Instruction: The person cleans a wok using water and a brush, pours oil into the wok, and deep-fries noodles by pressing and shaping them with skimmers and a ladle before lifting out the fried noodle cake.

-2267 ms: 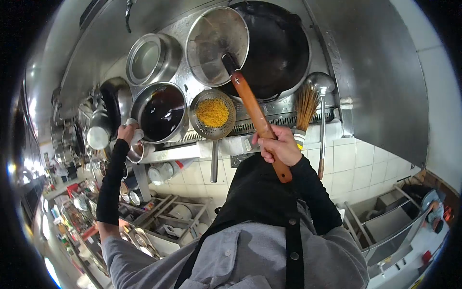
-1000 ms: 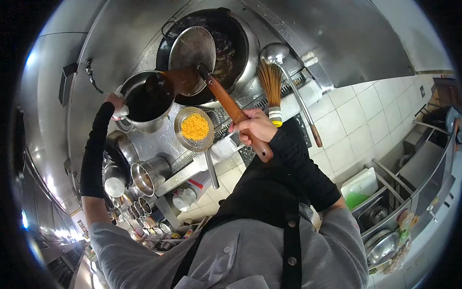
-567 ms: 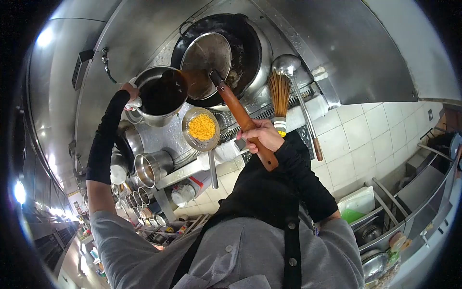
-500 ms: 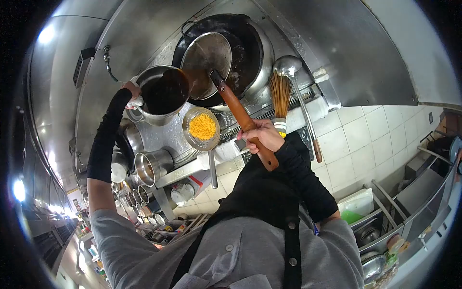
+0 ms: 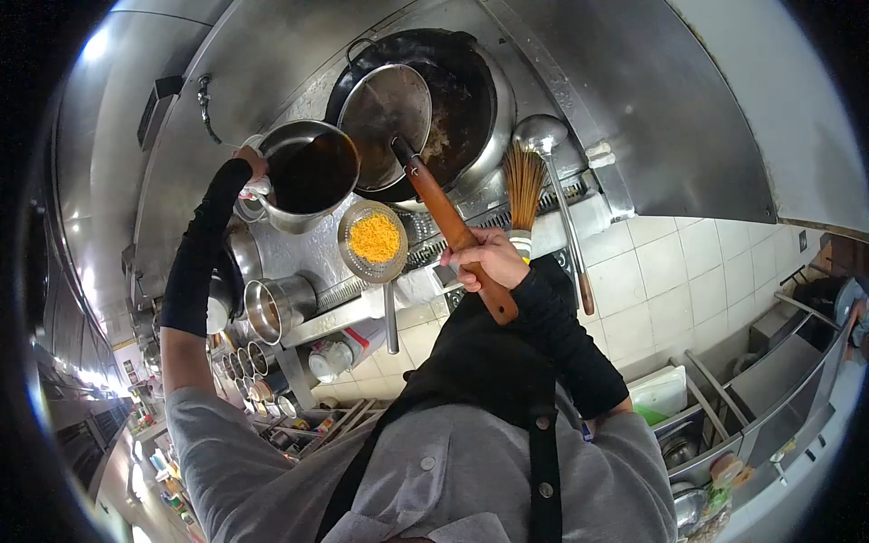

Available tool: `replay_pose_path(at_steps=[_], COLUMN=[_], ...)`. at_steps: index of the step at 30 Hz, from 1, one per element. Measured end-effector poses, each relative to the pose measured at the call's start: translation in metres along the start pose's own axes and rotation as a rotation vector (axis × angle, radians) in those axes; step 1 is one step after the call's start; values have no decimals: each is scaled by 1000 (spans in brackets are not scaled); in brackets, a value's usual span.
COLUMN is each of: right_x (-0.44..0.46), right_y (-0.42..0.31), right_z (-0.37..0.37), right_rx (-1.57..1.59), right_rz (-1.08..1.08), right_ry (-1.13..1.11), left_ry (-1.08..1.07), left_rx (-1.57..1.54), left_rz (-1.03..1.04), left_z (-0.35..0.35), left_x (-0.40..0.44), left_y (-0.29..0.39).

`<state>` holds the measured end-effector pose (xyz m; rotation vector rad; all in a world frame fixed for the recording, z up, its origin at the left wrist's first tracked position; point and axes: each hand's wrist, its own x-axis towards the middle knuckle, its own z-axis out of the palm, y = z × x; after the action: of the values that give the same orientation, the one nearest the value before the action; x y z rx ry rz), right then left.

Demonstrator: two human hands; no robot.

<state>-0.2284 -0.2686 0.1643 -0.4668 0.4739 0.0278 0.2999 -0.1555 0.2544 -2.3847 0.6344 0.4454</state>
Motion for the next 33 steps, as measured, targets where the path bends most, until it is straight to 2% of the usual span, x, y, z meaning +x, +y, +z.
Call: replay_pose_path(at_steps=[2,4,6,8,10,12,15,18,19,20,21,23,26,29,31,33], right_x=[0,2,3,4,3,0,-6,-7,-7,-6,-5,-6,-9,-13,-14,-10], right_y=[0,2,4,5,5,5,3,6,8,10,12,14,21,23,24,24], right_z=[-1,-3,-7,-9,-10,-8,-1,1,1,0,-4,0,1,7,14,26], right_rx=[-8,-20,-34,-11,12,35,30,28,39,49,73,53,21,16,-27,-63], right_rz=[-4,-3,2,12,34,61,56,67,72,77,80,61,28,-4,-16,-23], right_ry=[-12,-28,-43,-50,-57,-62,-59,-77,-79,-83,-127,-133,-150,-143,-134,-132], left_ry=[130,97,-109,-104,-94,-77,-71,-63,-100,-116,-132,-180,-112,-26,143,273], left_rx=[-44,175,654,423,387,549,443,178,293,224,153,-243,-454,-662,-334,-415], left_rz=[-12,105,357,207,189,307,326,112,267,278,286,247,376,534,521,503], left_z=[23,21,10,-1,2,14,48,69,71,82,103,240,283,330,322,360], left_x=[28,26,21,-11,-23,-24,-3,-14,-19,-21,-15,104,68,23,-35,-54], left_y=[-16,-16,-5,1,-7,-18,-46,-61,-70,-82,-99,-171,-219,-237,-225,-225])
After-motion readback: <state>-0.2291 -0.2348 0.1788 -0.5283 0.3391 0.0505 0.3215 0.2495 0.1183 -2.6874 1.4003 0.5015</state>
